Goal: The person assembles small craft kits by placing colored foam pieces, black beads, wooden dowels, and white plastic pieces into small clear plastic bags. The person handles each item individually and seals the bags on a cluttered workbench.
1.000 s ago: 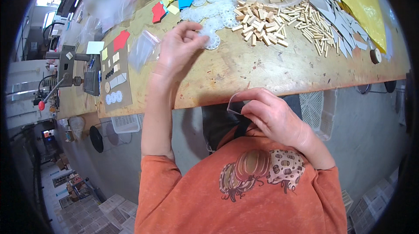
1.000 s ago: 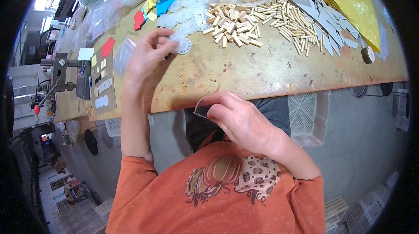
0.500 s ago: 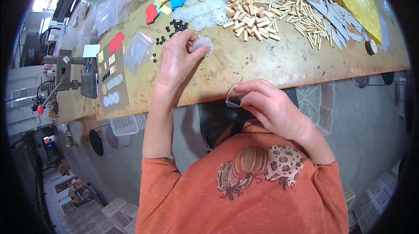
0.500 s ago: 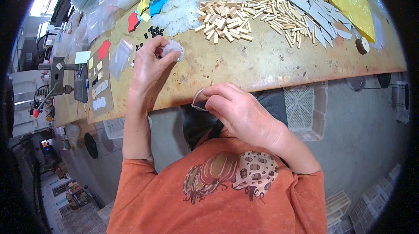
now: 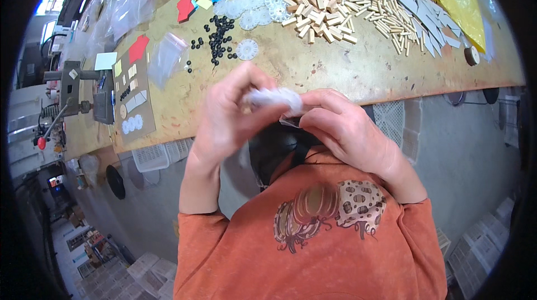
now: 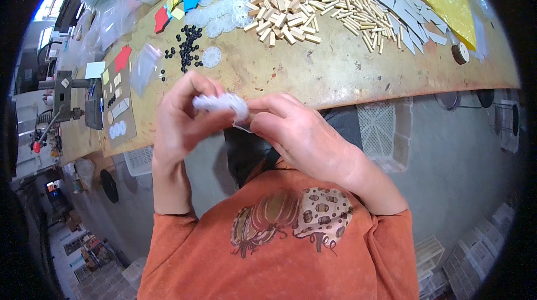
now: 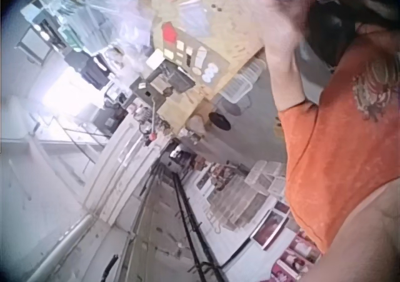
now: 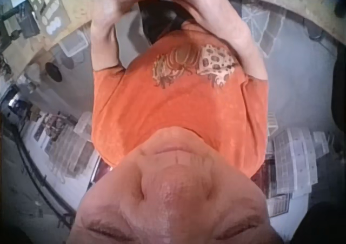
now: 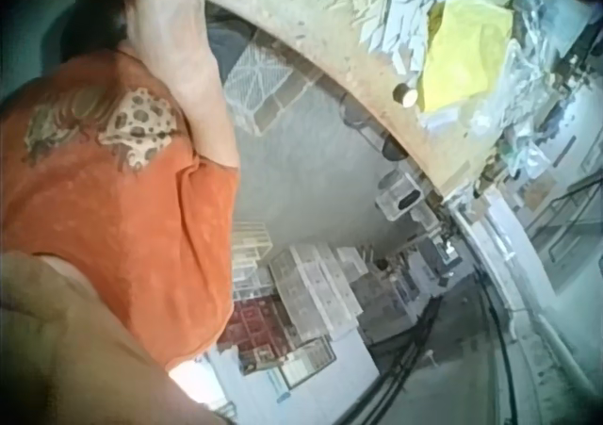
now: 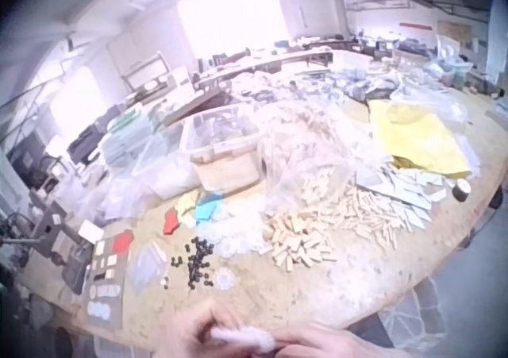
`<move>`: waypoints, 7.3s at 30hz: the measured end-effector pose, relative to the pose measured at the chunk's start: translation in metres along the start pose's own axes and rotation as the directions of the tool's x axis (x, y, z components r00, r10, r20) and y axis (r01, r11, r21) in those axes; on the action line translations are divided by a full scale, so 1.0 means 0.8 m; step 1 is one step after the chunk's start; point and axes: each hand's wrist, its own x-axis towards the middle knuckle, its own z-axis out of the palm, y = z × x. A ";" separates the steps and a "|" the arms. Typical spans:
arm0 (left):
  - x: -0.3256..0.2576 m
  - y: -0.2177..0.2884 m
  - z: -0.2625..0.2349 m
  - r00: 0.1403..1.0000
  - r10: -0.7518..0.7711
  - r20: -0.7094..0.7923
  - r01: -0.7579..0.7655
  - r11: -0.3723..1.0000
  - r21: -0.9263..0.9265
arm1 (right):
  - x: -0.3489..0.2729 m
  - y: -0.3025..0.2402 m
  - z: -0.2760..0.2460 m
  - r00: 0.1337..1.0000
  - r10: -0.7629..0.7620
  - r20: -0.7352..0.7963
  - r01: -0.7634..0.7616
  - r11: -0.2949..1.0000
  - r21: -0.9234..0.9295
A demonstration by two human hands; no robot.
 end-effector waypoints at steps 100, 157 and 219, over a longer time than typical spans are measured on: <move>0.047 0.029 0.059 0.948 0.170 0.268 -0.243 0.932 0.269 | -0.047 0.000 -0.045 0.986 0.112 -0.122 -0.117 0.992 -0.038; 0.117 0.046 0.144 0.859 0.071 0.508 -0.108 0.993 0.044 | -0.098 0.015 -0.112 0.935 0.166 -0.314 -0.188 0.981 -0.043; 0.230 0.016 0.170 0.776 -0.104 0.622 -0.347 0.754 0.558 | -0.120 0.026 -0.111 0.916 0.146 -0.374 -0.209 0.969 -0.134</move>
